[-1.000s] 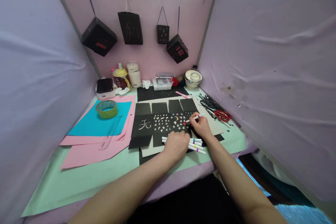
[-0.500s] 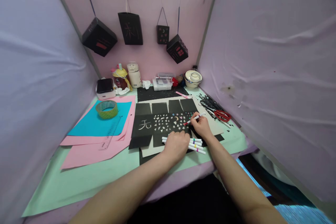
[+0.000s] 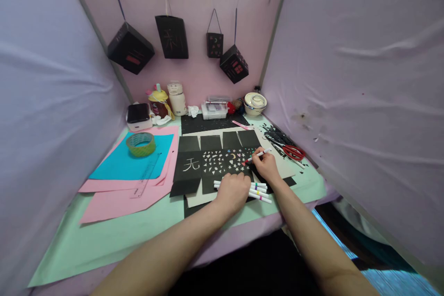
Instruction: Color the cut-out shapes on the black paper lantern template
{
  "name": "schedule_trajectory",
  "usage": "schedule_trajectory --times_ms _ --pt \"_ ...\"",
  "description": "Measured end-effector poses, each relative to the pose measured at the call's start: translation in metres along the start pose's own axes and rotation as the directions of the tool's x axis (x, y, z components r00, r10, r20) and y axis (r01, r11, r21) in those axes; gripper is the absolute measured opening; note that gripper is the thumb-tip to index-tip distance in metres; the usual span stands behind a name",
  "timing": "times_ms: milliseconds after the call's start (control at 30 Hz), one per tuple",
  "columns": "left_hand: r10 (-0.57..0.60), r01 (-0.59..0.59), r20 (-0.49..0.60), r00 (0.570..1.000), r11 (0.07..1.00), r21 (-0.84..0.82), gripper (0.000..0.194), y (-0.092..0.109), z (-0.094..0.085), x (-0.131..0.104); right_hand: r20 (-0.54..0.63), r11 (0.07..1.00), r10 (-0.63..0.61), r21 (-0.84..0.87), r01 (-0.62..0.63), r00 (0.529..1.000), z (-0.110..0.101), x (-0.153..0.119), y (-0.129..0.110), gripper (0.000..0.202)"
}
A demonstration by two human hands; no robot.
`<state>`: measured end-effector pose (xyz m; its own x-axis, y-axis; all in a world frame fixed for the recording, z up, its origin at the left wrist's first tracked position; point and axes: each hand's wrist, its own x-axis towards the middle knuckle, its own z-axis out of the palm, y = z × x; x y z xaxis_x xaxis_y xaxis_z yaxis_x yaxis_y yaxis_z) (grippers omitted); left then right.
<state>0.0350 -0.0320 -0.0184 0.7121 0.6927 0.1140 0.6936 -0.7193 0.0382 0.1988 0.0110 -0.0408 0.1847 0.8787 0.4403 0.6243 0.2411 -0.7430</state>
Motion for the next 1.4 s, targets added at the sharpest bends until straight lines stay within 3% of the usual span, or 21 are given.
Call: schedule_trajectory --times_ms 267,500,567,800,1100,1400 --pt "0.008 -0.008 -0.021 1.000 1.000 0.003 0.015 0.000 0.001 0.000 0.038 0.999 0.000 0.044 -0.001 0.999 0.000 -0.001 0.000 0.013" --pt "0.000 0.001 -0.057 0.998 1.000 0.012 0.013 -0.001 0.005 0.000 -0.219 0.994 -0.042 0.088 0.062 0.975 -0.007 -0.002 -0.007 0.016" --pt "0.002 -0.002 -0.065 0.998 1.000 0.013 0.012 -0.001 0.006 0.000 -0.237 0.991 -0.049 0.110 0.077 0.970 -0.012 0.001 -0.011 0.014" --pt "-0.003 0.004 -0.051 0.999 1.000 0.011 0.011 -0.001 0.007 0.000 0.038 0.962 0.002 0.272 -0.012 0.999 -0.014 0.023 -0.026 0.014" --pt "-0.003 0.003 -0.065 0.998 1.000 0.003 0.011 -0.001 0.007 0.000 0.039 0.965 -0.040 0.260 0.028 0.998 0.018 0.022 -0.020 0.018" --pt "-0.006 0.006 -0.102 0.995 1.000 -0.005 0.010 -0.002 0.012 0.000 0.162 0.986 -0.104 0.143 0.082 0.981 0.021 0.013 -0.015 0.017"
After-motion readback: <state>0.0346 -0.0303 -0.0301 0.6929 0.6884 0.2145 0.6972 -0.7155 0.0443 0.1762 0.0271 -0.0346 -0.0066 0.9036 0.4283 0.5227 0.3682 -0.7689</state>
